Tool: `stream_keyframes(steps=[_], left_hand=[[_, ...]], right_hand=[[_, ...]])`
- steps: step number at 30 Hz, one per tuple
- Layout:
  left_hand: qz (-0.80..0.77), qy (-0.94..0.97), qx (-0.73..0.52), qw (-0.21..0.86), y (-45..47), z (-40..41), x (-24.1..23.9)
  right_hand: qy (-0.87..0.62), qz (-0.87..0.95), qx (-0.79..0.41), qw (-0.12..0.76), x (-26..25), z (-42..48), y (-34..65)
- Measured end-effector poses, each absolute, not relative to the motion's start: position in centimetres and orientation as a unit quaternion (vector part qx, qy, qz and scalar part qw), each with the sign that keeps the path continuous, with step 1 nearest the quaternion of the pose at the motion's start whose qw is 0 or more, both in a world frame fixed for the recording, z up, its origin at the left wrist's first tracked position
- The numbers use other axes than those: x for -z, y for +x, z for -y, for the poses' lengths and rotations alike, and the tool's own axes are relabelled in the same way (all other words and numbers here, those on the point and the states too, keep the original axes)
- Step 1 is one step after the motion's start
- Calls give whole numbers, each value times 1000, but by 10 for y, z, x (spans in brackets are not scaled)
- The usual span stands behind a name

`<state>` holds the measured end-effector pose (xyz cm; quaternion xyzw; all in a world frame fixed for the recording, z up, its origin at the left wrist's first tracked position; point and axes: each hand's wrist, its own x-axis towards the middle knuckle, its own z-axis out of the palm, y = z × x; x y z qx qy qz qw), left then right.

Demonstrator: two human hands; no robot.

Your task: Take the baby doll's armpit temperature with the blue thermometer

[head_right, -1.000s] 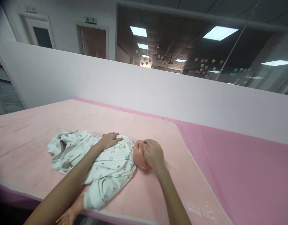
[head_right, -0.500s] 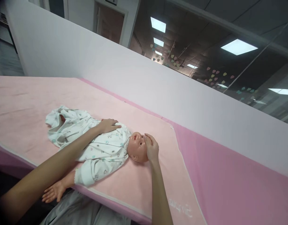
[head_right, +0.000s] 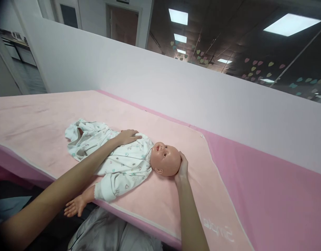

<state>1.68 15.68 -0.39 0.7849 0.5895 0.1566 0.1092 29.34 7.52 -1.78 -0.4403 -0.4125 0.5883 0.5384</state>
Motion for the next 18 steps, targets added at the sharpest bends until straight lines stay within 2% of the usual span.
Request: stream_keyframes(steps=[2, 8, 18], left_hand=[[-590, 784, -157, 110, 16, -157, 4], [-587, 786, -158, 111, 16, -159, 5], [-585, 787, -161, 109, 16, -161, 7]], right_hand=[[-462, 415, -552, 557, 22, -79, 298], [-481, 305, -451, 687, 25, -89, 305], [-458, 379, -494, 634, 11, -77, 288]])
